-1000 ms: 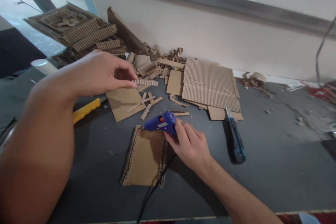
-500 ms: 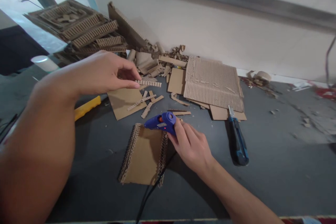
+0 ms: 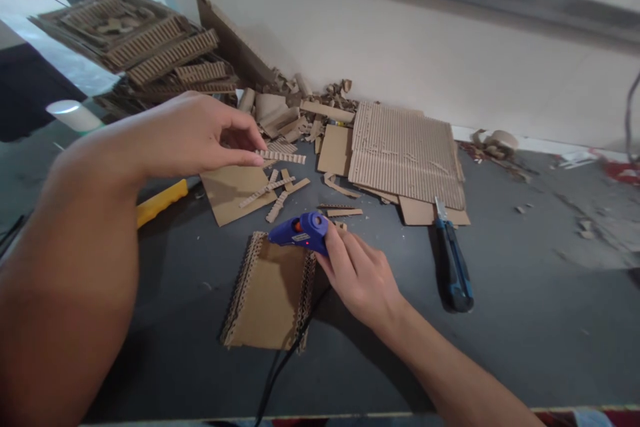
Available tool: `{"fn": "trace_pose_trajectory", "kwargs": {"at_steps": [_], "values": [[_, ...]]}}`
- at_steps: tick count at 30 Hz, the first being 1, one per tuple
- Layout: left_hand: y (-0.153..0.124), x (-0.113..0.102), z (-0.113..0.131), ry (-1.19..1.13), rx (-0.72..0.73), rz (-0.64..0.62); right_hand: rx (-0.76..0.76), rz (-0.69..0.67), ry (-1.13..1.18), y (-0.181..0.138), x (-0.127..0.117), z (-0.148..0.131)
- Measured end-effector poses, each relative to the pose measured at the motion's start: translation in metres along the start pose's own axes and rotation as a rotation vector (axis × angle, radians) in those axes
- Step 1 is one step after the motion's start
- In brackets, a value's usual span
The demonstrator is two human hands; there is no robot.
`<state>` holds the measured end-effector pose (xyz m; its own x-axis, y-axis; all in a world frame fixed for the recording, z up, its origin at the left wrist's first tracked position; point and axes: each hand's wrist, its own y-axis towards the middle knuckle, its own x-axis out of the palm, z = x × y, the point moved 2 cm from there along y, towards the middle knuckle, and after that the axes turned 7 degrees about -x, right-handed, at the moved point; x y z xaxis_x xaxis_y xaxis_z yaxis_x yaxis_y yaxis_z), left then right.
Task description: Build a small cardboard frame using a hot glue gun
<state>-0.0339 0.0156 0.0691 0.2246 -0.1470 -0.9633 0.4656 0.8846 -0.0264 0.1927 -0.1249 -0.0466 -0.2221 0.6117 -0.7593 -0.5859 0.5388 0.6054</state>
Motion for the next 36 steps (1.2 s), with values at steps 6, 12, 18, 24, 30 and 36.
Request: {"fn": "trace_pose_trajectory", "kwargs": {"at_steps": [6, 12, 18, 24, 30, 36], "values": [[0.001, 0.001, 0.0, -0.004, 0.012, 0.007, -0.015, -0.02, 0.019, 0.002, 0.0, -0.002], [0.002, 0.002, 0.0, 0.004, 0.042, 0.02, -0.019, 0.002, -0.012, 0.002, -0.002, -0.001], [0.003, 0.004, -0.001, -0.007, 0.046, 0.02, -0.024, 0.007, -0.007, 0.002, -0.005, 0.0], [0.003, 0.005, 0.0, -0.019, 0.061, 0.009, -0.038, 0.036, -0.024, 0.0, -0.008, 0.004], [0.001, 0.003, 0.003, 0.004, 0.072, -0.035, -0.035, 0.028, -0.026, -0.001, -0.01, 0.007], [0.001, 0.003, 0.003, 0.008, 0.045, -0.049, -0.048, 0.062, -0.014, -0.002, -0.017, 0.012]]}}
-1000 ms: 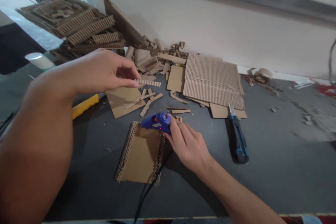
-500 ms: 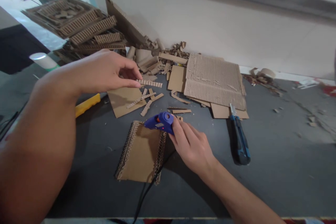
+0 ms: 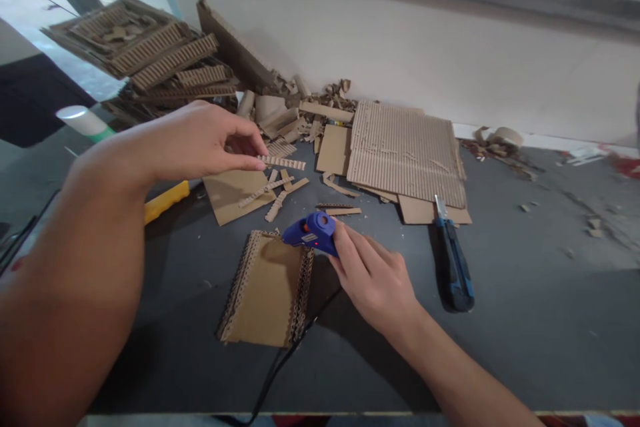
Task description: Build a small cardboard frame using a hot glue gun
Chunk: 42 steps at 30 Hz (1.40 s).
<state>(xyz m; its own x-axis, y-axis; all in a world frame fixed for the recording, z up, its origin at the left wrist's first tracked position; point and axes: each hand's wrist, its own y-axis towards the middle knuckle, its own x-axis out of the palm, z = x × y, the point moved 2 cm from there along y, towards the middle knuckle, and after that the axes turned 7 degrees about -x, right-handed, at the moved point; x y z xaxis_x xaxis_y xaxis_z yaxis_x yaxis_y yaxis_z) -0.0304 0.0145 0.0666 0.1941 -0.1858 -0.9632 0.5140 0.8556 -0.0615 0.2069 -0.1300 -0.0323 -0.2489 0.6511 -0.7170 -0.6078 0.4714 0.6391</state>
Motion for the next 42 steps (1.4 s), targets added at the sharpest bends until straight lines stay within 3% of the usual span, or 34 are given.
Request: {"fn": "trace_pose_trajectory", "kwargs": {"at_steps": [42], "values": [[0.0, 0.005, 0.003, -0.018, -0.002, -0.176, -0.013, -0.021, 0.056, -0.006, -0.021, 0.02]]}}
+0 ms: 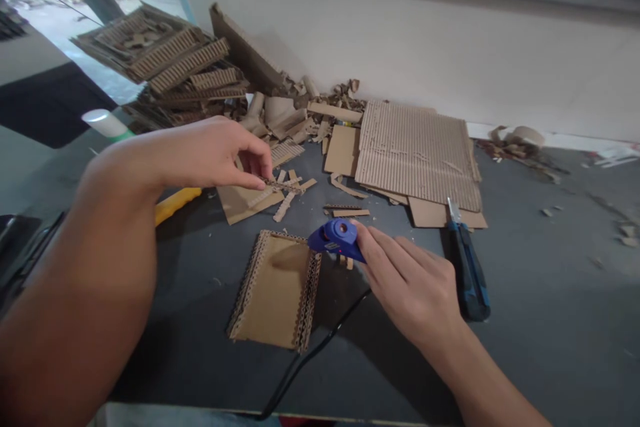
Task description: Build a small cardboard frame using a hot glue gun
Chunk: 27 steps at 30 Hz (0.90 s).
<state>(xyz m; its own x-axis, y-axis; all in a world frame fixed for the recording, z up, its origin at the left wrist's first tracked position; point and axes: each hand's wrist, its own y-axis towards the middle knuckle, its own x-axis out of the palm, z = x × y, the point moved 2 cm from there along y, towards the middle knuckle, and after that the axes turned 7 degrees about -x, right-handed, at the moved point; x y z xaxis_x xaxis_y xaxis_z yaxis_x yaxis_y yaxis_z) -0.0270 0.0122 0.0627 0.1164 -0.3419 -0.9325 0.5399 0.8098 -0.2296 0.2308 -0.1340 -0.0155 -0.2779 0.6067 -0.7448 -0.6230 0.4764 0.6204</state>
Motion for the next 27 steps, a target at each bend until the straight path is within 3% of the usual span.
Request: {"fn": "trace_pose_trajectory", "kwargs": {"at_steps": [7, 13, 17, 21, 27], "values": [[-0.006, -0.002, 0.008, -0.027, -0.002, 0.066, 0.013, 0.07, -0.043, -0.001, 0.003, 0.006], [-0.012, 0.004, 0.025, -0.009, 0.088, 0.088, 0.258, 0.077, 0.023, -0.003, 0.017, 0.018], [-0.017, 0.025, 0.025, 0.034, 0.104, 0.073, 0.444, 0.053, 0.263, -0.006, 0.028, 0.025], [-0.032, 0.06, 0.016, -0.038, 0.18, 0.078, 0.606, 0.06, 0.434, -0.01, 0.035, 0.027], [-0.051, 0.093, 0.007, -0.043, 0.156, 0.166, 0.711, 0.061, 0.514, -0.012, 0.038, 0.027]]}}
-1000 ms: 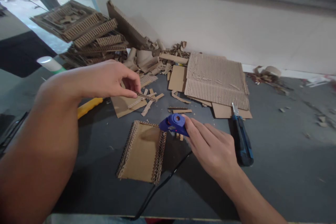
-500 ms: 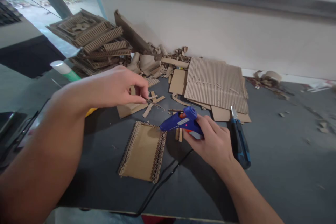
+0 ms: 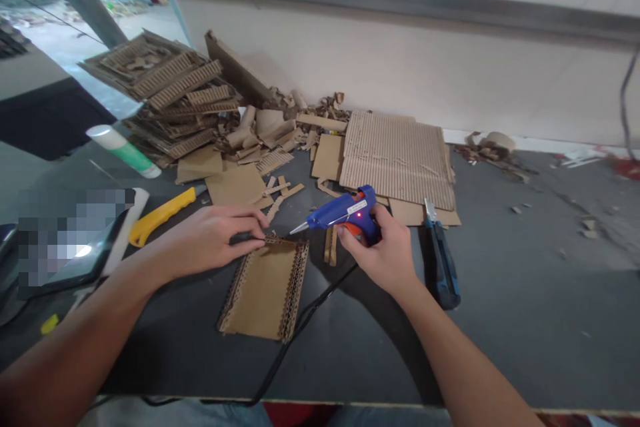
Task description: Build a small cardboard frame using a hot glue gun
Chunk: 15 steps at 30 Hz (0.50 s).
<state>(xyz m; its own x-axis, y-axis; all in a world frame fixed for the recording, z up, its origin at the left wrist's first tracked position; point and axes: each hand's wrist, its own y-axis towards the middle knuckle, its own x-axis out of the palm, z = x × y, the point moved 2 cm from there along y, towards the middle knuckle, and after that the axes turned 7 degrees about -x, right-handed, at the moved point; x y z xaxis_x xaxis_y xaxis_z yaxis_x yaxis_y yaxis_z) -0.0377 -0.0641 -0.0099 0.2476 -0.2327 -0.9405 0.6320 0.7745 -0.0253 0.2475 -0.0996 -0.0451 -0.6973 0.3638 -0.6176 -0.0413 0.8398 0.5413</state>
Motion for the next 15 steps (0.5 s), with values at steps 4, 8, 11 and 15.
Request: {"fn": "trace_pose_trajectory", "kwargs": {"at_steps": [4, 8, 11, 15], "values": [[-0.0002, 0.0071, 0.0006, 0.004, -0.018, 0.014, 0.018, -0.002, -0.004, 0.0004, 0.0008, 0.0011], [0.0009, 0.0098, 0.0, 0.001, -0.019, -0.023, 0.019, -0.012, -0.005, -0.0002, 0.0021, 0.0022], [0.0006, 0.0098, -0.0009, 0.01, -0.028, -0.031, 0.019, -0.019, -0.003, -0.0009, 0.0028, 0.0021], [0.0007, 0.0112, 0.0011, 0.022, -0.048, -0.02, 0.02, -0.023, -0.018, -0.0018, 0.0029, 0.0015]]}}
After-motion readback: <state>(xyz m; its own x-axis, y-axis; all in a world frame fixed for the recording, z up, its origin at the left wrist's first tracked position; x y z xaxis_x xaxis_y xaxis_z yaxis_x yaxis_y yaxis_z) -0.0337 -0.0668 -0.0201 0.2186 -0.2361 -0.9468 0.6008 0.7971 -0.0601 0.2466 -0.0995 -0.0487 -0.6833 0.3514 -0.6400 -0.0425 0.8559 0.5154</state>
